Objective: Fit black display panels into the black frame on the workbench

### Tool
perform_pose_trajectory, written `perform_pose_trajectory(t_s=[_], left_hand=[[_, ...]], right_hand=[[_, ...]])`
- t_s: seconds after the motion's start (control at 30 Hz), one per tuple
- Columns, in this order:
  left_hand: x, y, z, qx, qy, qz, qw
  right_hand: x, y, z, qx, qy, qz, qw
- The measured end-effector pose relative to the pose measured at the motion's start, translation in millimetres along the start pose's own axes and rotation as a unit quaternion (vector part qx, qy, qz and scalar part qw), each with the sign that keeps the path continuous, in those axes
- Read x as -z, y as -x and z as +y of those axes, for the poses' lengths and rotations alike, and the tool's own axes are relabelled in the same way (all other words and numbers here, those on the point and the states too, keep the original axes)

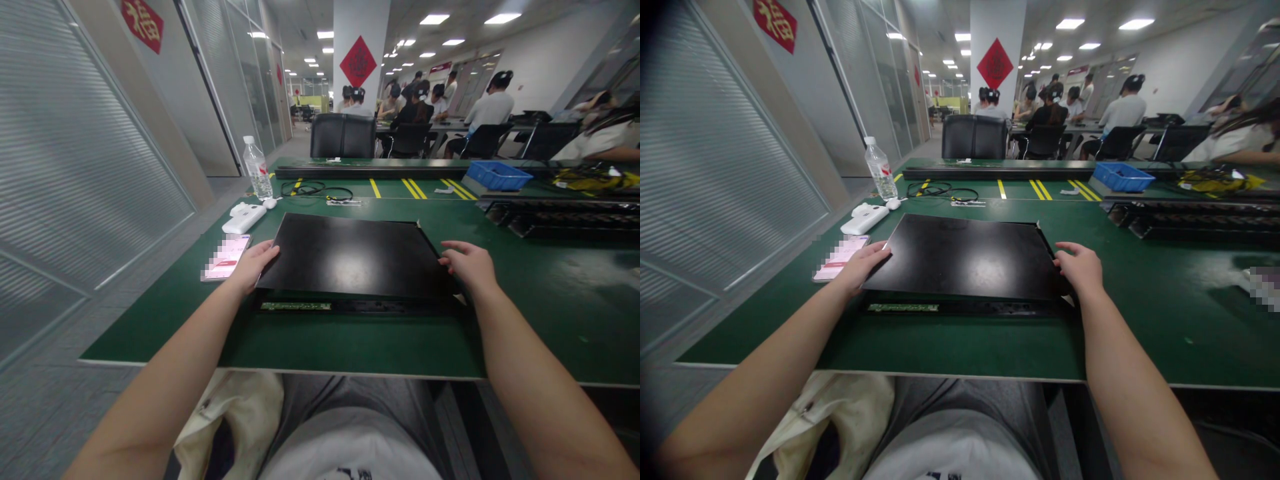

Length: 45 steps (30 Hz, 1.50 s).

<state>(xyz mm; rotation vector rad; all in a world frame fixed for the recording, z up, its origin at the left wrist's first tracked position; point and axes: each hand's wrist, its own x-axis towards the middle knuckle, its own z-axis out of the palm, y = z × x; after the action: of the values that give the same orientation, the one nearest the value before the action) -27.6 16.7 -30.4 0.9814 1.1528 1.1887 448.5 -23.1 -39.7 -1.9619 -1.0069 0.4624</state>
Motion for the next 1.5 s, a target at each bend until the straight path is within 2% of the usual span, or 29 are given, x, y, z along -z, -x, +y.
perform_pose_trajectory(t_s=[0.3, 0.73, 1.17, 1.33, 1.5], left_hand=[[-4.1, 6.9, 10.0, 0.021, -0.033, -0.019, 0.999], [-1.0, -0.6, 2.2, 0.02, -0.028, 0.001, 0.999], [-7.7, 9.6, 12.5, 0.032, -0.03, 0.004, 0.999], [2.2, 2.8, 8.5, 0.015, -0.023, -0.018, 0.999], [9.4, 0.3, 10.9, 0.009, 0.005, -0.071, 0.997]], right_hand=[[0.6, 5.0, -8.8, -0.004, 0.028, 0.005, 1.0], [-0.3, 3.5, -5.6, -0.006, 0.031, -0.001, 0.999], [-0.5, 4.0, -6.7, 0.004, 0.049, -0.002, 0.999], [0.7, 7.3, -11.3, 0.001, 0.052, -0.003, 0.999], [1.5, 9.8, -14.4, 0.0, 0.056, -0.005, 0.998]])
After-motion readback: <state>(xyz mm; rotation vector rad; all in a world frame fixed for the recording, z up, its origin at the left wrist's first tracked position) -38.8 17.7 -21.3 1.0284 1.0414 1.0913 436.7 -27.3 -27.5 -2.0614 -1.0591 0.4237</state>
